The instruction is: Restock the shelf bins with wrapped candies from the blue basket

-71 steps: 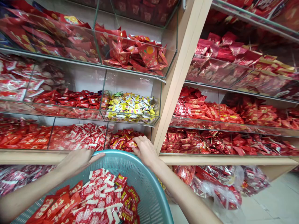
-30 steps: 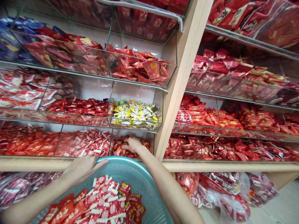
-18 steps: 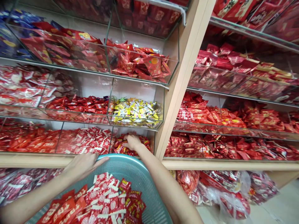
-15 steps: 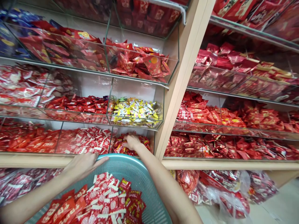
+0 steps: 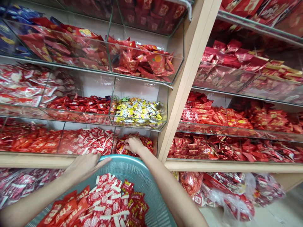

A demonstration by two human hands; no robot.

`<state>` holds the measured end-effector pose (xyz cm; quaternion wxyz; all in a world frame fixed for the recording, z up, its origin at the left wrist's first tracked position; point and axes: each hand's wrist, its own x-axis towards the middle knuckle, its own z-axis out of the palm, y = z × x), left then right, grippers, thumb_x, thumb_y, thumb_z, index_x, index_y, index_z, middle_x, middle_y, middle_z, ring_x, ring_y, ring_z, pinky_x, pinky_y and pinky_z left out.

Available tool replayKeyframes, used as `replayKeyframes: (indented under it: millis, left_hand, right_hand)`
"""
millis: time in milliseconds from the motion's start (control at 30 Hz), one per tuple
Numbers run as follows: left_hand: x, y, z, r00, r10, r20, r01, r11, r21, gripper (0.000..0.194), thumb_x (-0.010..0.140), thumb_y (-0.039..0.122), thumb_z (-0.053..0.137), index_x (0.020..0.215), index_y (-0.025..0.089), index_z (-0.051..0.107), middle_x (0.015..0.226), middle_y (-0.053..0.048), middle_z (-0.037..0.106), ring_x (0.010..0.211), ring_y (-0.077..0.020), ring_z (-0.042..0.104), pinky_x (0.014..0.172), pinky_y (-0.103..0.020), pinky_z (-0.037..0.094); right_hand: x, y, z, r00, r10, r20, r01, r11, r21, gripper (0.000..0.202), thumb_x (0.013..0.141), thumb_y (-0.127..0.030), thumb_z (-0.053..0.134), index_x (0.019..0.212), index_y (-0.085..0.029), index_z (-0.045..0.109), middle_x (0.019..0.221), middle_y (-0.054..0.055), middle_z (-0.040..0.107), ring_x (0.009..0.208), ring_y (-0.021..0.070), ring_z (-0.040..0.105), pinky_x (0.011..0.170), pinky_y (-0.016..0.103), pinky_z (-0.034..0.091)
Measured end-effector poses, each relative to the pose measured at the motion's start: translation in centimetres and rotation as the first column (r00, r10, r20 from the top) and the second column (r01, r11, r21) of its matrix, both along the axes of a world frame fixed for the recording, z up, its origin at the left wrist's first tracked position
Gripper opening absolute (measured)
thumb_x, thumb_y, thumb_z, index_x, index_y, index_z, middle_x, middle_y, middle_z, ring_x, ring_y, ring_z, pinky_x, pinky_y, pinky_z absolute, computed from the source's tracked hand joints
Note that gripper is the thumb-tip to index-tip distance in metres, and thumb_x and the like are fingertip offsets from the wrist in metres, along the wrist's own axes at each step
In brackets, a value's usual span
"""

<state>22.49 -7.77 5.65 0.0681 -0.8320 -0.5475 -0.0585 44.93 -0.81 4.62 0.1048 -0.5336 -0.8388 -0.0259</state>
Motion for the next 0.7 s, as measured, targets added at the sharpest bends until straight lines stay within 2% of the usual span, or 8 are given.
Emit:
replayKeyframes:
  millis: [300,533,700]
  left_hand:
    - [0.0,-0.1,0.0,0.998,-0.009,-0.057,0.009,1.0,0.002,0.079,0.084,0.065,0.008,0.085,0.012,0.066,0.072,-0.019,0.068,0.076,-0.0339,0.066,0.065,-0.041,0.047]
    - [0.2,-0.2,0.2,0.999,-0.013,-0.05,0.014,1.0,0.014,0.081,0.083,0.066,0.005,0.079,0.012,0.066,0.072,-0.019,0.068,0.075,-0.0339,0.066,0.065,-0.042,0.048]
    - [0.1,-0.2,0.2,0.999,-0.004,-0.038,0.004,1.0,0.001,0.081,0.083,0.066,0.007,0.082,0.011,0.067,0.075,-0.019,0.068,0.075,-0.033,0.066,0.066,-0.042,0.048]
  right_hand:
    - [0.5,-1.0,-0.2,1.0,-0.024,-0.006,0.024,1.0,-0.008,0.024,0.086,-0.032,0.054,0.103,-0.021,0.067,0.102,0.009,0.063,0.094,0.0201,0.059,0.081,0.029,0.04]
    - [0.9,-1.5,-0.6,0.999,-0.007,-0.041,0.006,1.0,-0.02,0.022,0.086,-0.027,0.053,0.102,-0.022,0.067,0.1,0.006,0.068,0.094,0.0202,0.061,0.08,0.027,0.041]
    - [1.3,-1.6,-0.4,0.996,-0.028,-0.089,0.028,1.0,-0.001,0.027,0.085,-0.027,0.055,0.11,-0.019,0.063,0.106,0.009,0.066,0.099,0.0205,0.059,0.084,0.028,0.04]
